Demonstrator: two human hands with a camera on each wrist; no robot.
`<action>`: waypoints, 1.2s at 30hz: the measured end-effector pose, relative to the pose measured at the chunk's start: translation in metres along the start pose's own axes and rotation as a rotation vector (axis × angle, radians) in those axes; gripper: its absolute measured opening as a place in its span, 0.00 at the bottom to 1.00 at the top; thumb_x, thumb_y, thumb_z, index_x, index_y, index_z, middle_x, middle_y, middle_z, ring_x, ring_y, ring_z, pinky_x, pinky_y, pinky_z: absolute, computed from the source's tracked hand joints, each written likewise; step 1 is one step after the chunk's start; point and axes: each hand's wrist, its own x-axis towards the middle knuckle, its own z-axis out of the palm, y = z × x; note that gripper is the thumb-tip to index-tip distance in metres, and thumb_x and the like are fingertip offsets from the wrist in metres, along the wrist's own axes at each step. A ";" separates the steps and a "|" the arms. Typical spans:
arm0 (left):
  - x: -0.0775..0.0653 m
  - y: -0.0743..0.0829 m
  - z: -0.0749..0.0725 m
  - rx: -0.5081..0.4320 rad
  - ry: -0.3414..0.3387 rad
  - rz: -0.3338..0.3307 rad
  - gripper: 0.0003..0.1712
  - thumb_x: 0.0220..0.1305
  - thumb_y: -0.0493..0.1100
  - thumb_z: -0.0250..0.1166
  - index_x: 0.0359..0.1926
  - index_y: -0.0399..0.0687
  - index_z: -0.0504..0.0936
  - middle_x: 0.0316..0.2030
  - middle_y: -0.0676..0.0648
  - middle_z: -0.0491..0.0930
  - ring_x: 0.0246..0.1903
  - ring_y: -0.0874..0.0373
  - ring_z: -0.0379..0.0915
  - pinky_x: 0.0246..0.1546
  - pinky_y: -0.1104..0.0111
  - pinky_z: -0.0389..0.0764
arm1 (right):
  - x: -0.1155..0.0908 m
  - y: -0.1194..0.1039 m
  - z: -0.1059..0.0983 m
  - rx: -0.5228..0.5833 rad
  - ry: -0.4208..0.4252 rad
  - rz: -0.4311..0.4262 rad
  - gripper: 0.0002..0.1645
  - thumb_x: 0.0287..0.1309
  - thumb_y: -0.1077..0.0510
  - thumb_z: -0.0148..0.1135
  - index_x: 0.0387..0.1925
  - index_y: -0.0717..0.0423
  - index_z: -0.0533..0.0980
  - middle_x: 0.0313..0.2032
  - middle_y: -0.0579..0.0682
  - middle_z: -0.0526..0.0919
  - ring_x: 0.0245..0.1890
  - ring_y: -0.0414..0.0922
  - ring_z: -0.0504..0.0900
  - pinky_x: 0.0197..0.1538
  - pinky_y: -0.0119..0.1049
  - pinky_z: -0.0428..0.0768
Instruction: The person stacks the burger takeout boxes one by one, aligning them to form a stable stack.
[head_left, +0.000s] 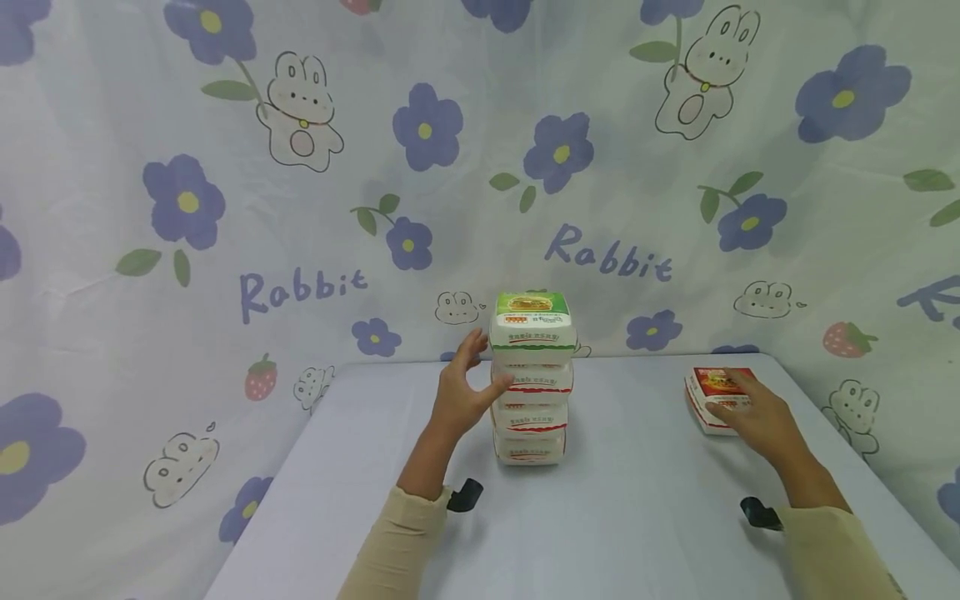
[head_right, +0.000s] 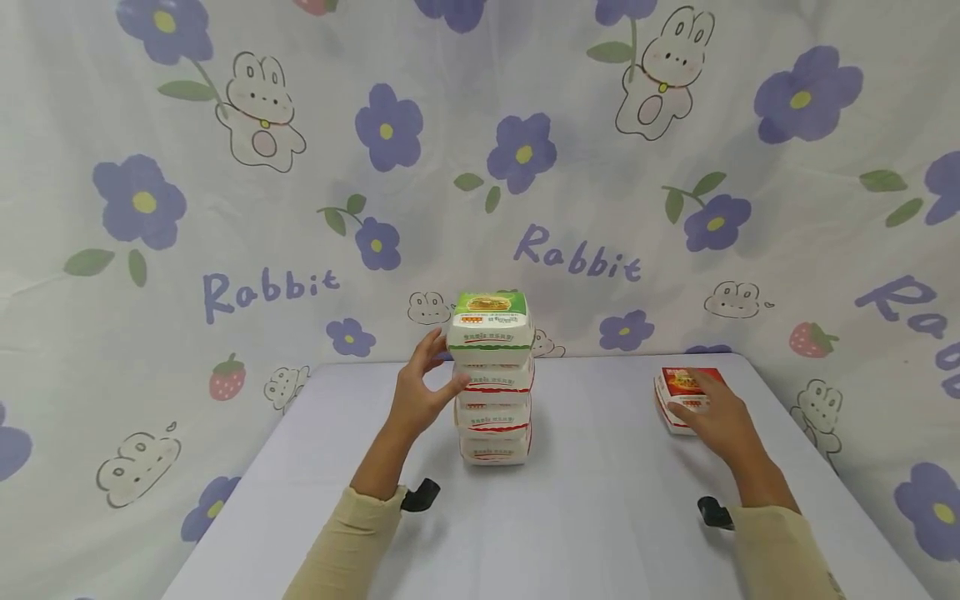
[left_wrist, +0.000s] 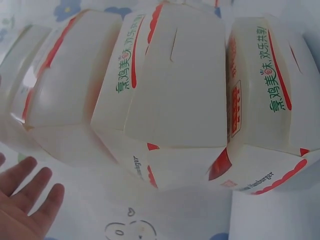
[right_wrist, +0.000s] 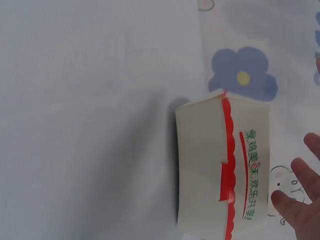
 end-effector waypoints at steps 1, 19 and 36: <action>0.000 0.000 0.000 0.001 0.000 0.001 0.50 0.57 0.61 0.70 0.73 0.46 0.58 0.64 0.47 0.70 0.62 0.56 0.66 0.60 0.59 0.71 | 0.001 0.002 0.000 -0.008 0.001 -0.001 0.57 0.57 0.34 0.62 0.76 0.53 0.47 0.69 0.74 0.48 0.66 0.76 0.46 0.54 0.77 0.56; -0.001 -0.003 -0.004 0.015 0.011 0.018 0.50 0.57 0.60 0.70 0.73 0.47 0.59 0.65 0.48 0.70 0.62 0.56 0.67 0.60 0.59 0.71 | 0.002 0.029 0.019 -0.045 -0.006 -0.015 0.60 0.57 0.28 0.57 0.74 0.64 0.49 0.69 0.76 0.41 0.65 0.78 0.42 0.54 0.78 0.54; -0.001 0.002 -0.009 0.026 0.019 -0.029 0.49 0.57 0.61 0.70 0.73 0.53 0.59 0.65 0.47 0.69 0.58 0.46 0.72 0.60 0.56 0.72 | 0.007 0.032 0.036 -0.006 0.005 -0.046 0.71 0.41 0.43 0.78 0.76 0.54 0.43 0.69 0.75 0.35 0.63 0.78 0.44 0.52 0.78 0.60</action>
